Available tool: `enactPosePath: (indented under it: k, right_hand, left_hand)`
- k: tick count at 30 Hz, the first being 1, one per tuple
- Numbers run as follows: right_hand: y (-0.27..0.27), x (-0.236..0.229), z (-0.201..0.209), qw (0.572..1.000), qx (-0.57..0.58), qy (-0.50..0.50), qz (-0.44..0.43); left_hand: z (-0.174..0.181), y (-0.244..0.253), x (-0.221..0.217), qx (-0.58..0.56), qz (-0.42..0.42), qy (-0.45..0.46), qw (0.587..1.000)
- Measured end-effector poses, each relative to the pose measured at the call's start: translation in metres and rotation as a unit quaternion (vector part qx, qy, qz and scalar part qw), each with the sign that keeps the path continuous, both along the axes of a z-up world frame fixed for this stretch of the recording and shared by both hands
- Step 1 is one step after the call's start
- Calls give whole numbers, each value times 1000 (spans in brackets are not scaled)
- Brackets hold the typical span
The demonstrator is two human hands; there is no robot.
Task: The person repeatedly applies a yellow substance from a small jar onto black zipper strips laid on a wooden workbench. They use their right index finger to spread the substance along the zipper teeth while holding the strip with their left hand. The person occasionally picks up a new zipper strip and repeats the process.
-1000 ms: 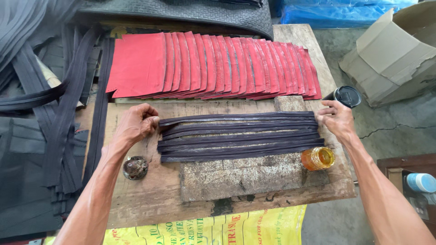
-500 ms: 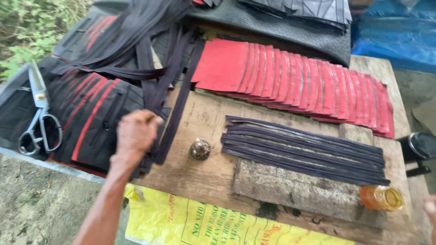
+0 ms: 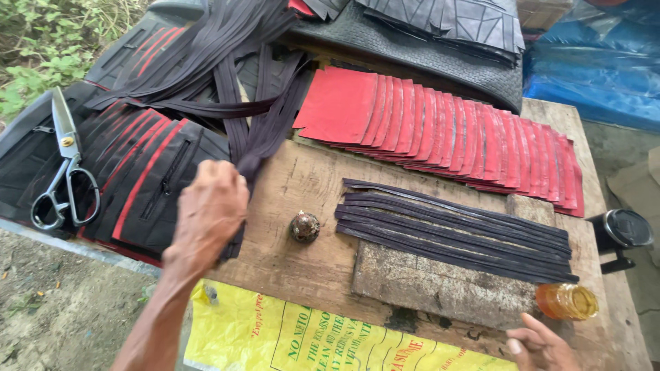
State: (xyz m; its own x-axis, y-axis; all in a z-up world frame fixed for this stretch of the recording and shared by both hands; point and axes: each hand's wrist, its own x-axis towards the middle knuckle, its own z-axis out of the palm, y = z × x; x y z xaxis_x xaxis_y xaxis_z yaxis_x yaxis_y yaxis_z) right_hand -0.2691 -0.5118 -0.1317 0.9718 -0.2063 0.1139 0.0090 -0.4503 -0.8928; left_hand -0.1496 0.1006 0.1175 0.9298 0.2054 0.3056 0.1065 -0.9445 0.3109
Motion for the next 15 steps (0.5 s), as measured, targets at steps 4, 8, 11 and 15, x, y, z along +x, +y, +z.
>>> enactPosePath:
  k: [4,8,11,15]
  right_hand:
    - [84,-8,88,993,40,-57,100]
    - [161,-4,201,965,175,-82,176]
    - [213,-3,252,888,367,-40,275]
    - [260,-31,250,868,341,173,318]
  left_hand:
    - [87,-10,-61,-172,-27,-35,984]
    - [137,-38,-119,-74,-236,-132,960]
    - [130,-58,-132,-52,-362,-11,931]
    - [90,-71,-128,-51,-459,255,850]
